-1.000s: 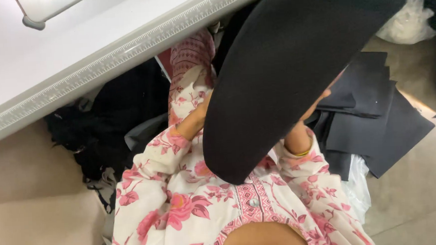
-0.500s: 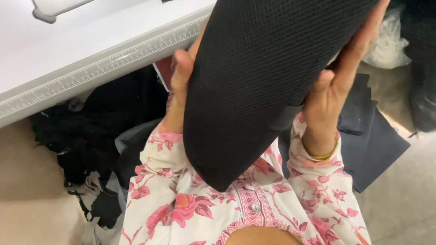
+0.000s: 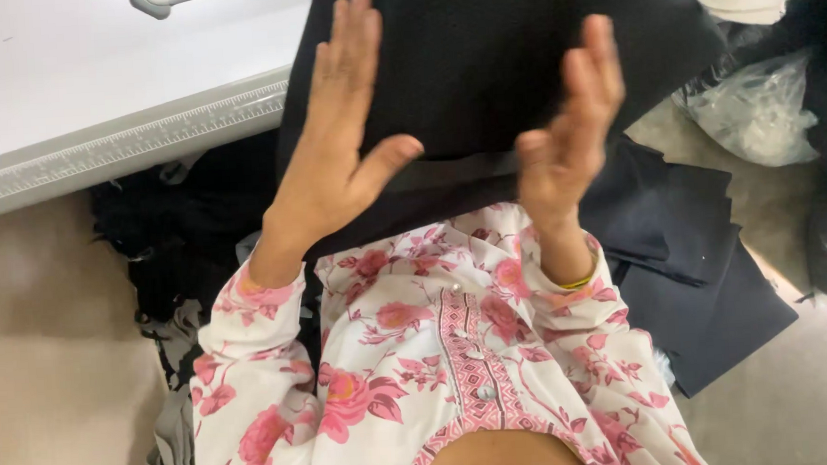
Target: Assembling and checking the fit of fabric covers on foam seat cushions.
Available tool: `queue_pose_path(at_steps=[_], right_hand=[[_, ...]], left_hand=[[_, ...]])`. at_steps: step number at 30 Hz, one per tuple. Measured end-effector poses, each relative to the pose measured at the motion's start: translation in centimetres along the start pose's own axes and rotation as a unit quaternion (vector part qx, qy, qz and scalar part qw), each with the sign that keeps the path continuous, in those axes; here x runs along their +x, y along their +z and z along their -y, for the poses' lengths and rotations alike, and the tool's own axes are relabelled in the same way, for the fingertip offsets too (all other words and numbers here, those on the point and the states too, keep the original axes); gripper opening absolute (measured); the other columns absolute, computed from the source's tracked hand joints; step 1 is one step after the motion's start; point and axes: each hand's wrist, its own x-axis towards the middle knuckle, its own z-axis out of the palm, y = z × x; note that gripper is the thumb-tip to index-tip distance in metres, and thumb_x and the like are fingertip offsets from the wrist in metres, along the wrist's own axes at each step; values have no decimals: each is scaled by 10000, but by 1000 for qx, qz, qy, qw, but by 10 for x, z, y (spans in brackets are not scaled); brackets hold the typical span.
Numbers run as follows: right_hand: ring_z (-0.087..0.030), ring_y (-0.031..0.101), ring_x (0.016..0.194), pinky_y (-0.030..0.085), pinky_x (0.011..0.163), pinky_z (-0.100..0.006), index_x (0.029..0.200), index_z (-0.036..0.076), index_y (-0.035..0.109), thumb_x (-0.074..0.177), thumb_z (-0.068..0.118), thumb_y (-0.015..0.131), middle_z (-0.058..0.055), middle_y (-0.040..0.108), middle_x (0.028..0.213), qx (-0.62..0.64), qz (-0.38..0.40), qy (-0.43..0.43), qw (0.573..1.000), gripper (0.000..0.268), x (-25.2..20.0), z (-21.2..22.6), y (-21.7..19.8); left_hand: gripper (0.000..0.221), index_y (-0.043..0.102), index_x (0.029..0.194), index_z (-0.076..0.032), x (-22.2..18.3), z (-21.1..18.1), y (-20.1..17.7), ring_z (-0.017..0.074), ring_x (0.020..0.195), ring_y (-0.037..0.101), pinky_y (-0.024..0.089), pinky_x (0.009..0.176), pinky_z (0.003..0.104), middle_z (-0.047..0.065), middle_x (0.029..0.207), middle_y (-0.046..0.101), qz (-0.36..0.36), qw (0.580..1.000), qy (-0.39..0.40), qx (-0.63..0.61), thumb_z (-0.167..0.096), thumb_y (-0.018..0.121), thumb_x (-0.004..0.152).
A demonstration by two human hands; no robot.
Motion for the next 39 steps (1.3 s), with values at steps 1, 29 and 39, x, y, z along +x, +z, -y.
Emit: queue_pose_path(at_steps=[1,29,39], right_hand=[[-248,270,1613,237,1295,-371,1625,87,395,1116,411,545,-108,292,1694,-5,-1,4,1000,622,-10,-20,-17],[-331,88,1639,84,1339,-464,1633,25,233,925,792,538,-201,100,1748,125,294,92,943,1087,-65,57,-66],[-373,563,1351,456,1142,-440,1390,43,592,874,239,816,-190,562,1486,-22,251,54,966,596,-64,88,-46]], left_hand=[[977,131,1606,4,-14,11,3,419,1598,130,128,1331,495,236,1682,111,4,1000,1,-5,-386,703,917],[516,467,1482,-2,-311,113,58,276,1335,581,456,1180,416,115,1482,574,-526,702,-325,-354,-358,475,1108],[478,609,1307,22,-340,176,90,239,1130,662,523,1042,384,122,1276,684,-550,688,-363,-304,-386,449,1116]])
